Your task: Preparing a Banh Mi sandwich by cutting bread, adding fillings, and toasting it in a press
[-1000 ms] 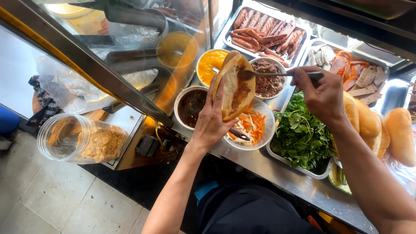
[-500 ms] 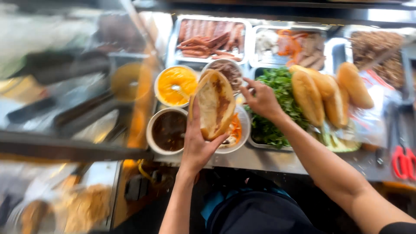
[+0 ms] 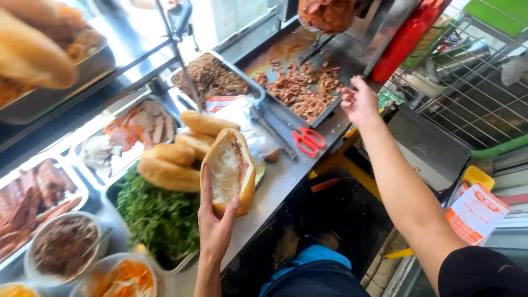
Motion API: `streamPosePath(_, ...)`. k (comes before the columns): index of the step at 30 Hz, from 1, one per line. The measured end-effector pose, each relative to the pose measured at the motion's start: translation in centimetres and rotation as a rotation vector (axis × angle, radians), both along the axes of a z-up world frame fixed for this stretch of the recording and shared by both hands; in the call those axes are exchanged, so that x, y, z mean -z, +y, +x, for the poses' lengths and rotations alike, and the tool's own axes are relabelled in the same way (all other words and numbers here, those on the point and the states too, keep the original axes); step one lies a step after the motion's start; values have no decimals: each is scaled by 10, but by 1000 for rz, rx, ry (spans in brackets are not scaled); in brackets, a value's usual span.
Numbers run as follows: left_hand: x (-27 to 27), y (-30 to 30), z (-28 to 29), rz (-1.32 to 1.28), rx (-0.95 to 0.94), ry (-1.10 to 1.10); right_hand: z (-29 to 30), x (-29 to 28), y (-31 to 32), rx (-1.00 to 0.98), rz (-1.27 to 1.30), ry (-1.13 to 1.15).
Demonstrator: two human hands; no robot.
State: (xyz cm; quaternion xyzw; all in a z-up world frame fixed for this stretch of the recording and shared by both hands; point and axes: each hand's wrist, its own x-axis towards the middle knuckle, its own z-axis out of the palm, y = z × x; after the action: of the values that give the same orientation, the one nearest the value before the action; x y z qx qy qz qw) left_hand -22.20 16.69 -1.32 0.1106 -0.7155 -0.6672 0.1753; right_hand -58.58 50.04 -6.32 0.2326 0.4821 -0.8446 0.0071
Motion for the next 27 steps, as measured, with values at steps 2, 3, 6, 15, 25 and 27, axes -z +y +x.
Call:
streamPosePath(2,17,40,-42,16,20,-12,-30,-5,66,55,-38,-99)
streamPosePath(3,24,59,-63,32,22,-24,-52,-7,92,94,-74,-199)
streamPosePath(6,31,117,-112,-31,8,-118,-131,32,174,175,-275,-332)
streamPosePath(15,39,186,-167,-85,-43,-186,-249,58,231,6,-860,-720)
streamPosePath(25,76,200,-180,-108,-107,-80,-20,-65,112,-703,-482,91)
streamPosePath(27,82,202,-180,-154,-135,-45,9,-80,94,-606,-81,411)
